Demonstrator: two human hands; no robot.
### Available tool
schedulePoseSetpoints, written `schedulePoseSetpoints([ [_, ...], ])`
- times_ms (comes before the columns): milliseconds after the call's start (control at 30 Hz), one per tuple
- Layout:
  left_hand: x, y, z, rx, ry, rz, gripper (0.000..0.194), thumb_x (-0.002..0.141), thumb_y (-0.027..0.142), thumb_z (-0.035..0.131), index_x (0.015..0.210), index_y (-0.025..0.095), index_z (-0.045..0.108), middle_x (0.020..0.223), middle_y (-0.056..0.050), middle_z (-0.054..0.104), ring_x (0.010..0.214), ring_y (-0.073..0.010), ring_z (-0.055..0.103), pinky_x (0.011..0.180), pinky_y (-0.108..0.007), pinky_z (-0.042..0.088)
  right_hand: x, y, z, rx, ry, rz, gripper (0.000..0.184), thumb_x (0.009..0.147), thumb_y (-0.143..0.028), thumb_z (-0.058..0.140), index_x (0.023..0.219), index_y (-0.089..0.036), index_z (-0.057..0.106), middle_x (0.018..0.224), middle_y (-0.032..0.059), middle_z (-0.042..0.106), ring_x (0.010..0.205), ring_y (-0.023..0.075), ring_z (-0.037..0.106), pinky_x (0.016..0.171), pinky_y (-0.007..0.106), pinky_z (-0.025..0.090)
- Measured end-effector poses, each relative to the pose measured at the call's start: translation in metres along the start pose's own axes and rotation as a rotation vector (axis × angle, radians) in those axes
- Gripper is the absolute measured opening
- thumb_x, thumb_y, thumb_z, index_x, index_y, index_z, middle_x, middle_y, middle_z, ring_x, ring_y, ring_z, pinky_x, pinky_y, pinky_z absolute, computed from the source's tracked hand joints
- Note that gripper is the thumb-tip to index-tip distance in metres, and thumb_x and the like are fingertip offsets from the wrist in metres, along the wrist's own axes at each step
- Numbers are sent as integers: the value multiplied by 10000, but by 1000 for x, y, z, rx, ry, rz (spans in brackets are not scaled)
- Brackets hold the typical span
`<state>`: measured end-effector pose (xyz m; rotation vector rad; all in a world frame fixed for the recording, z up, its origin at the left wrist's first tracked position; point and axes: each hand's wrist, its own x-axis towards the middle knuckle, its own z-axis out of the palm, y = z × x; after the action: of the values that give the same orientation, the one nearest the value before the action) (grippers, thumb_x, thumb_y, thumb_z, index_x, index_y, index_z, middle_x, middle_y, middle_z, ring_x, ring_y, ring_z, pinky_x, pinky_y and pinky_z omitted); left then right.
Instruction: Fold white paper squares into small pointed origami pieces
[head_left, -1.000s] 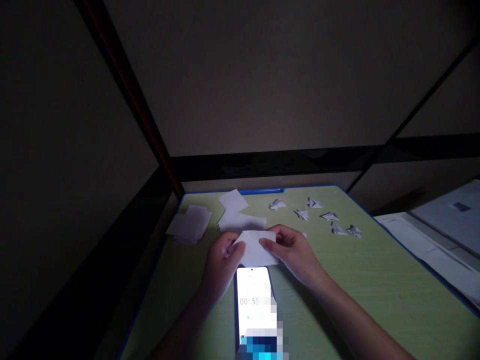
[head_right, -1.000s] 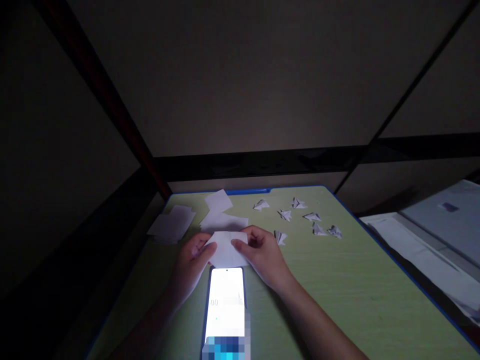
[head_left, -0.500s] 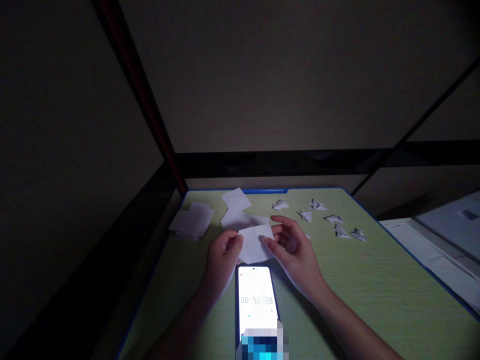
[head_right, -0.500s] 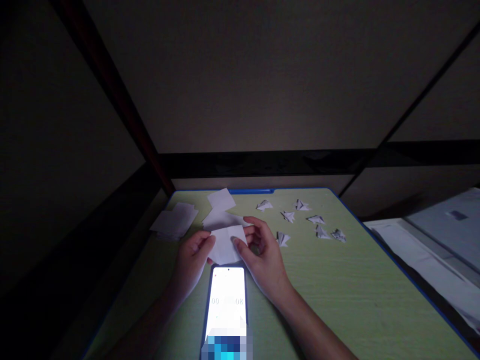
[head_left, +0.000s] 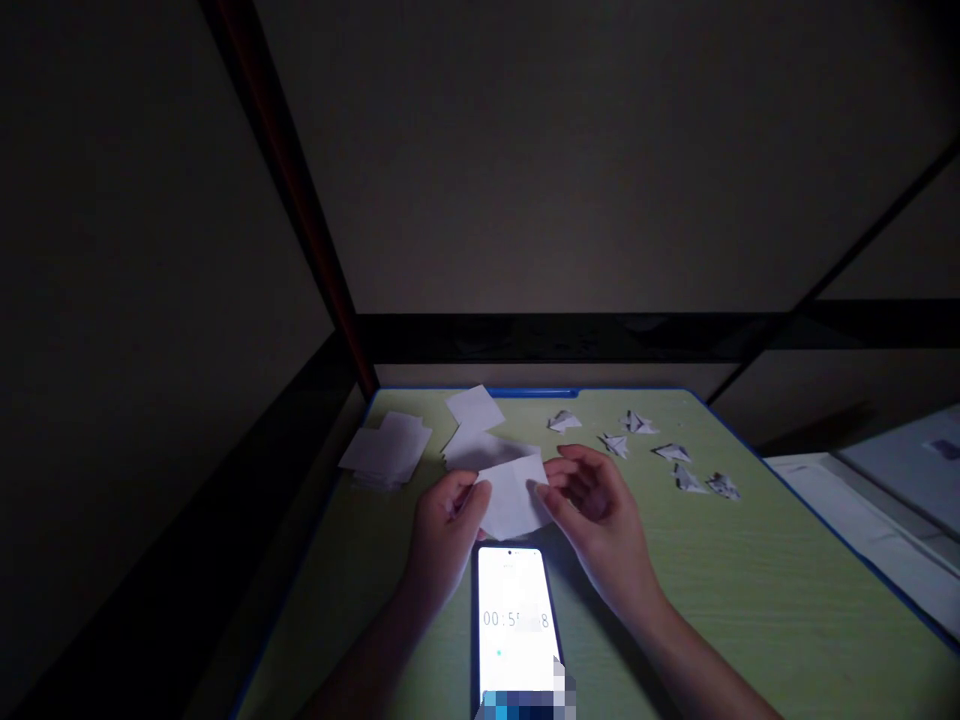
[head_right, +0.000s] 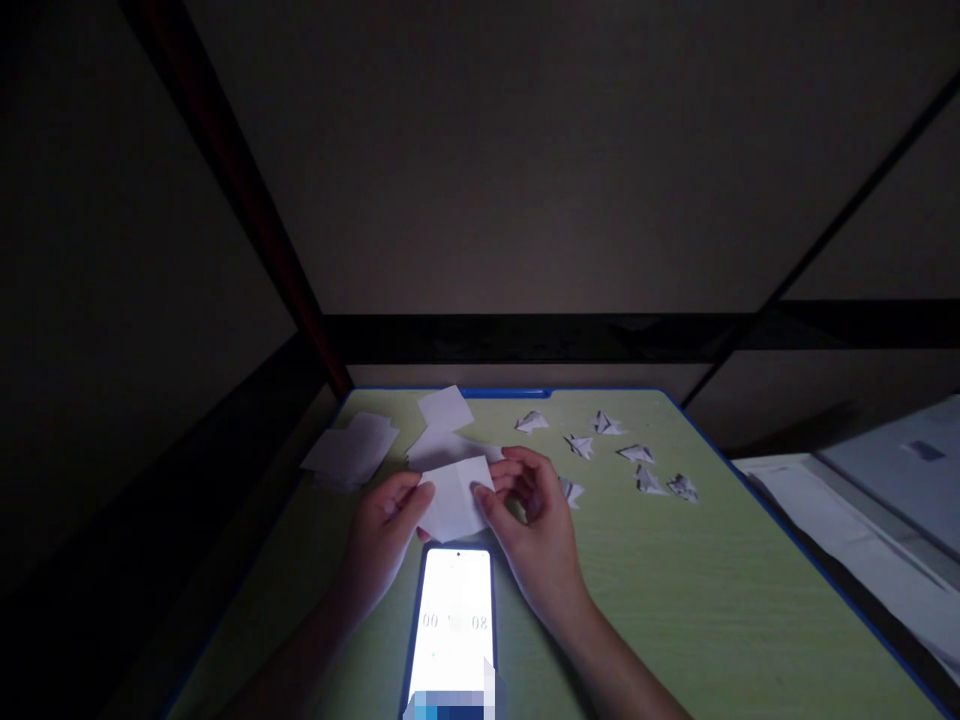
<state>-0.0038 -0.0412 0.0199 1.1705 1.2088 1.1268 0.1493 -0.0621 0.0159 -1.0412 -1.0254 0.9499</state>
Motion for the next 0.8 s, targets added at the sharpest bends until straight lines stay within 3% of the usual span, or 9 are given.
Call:
schedulePoseSetpoints([
  [100,1,-2,-1,6,6,9,262,729,392,634,740,132,602,621,-12,605,541,-129,566,422,-182,423,-1,1,1,-34,-16,-19,420,749,-270,738,1105,-251,514,1001,47,641,897,172,618,849,347,505],
  [167,1,-3,-1,4,-3,17,264,734,395,637,718,134,602,595,-1,578,528,-122,551,422,-180,417,0,1,0,-18,-22,24,446,728,-289,752,1111,-241,528,948,43,647,861,180,621,808,348,514],
  [300,0,-4,0,4,-17,19,266,749,397,623,723,133,604,587,4,559,517,-113,526,424,-179,402,2,-3,-2,102,-52,254,540,667,-336,803,1134,-209,564,756,-5,640,699,159,614,674,306,506],
  [400,-1,-4,0,26,-26,17,256,755,388,611,734,133,608,588,9,547,524,-113,527,433,-177,402,2,-6,-3,103,-157,373,407,665,-372,802,983,-162,657,770,24,677,692,159,620,645,289,486],
  [533,-2,-1,0,17,-15,-4,251,731,380,615,740,129,605,610,-6,586,524,-121,539,430,-187,415,0,-1,-2,-49,-157,309,300,656,-402,792,730,-141,663,662,19,643,596,136,558,546,259,425],
  [700,-2,0,0,-11,-17,-6,254,706,372,625,730,121,596,577,-5,584,492,-112,515,416,-188,399,-3,3,0,-127,-96,223,245,708,-384,735,715,-158,639,632,10,614,564,137,530,514,256,403],
  [800,-2,0,0,-2,-7,-9,247,707,368,620,720,123,591,579,-4,583,487,-108,508,406,-185,389,-6,-1,2,-256,-92,85,176,764,-339,692,797,-168,667,711,37,652,643,169,579,559,278,446],
])
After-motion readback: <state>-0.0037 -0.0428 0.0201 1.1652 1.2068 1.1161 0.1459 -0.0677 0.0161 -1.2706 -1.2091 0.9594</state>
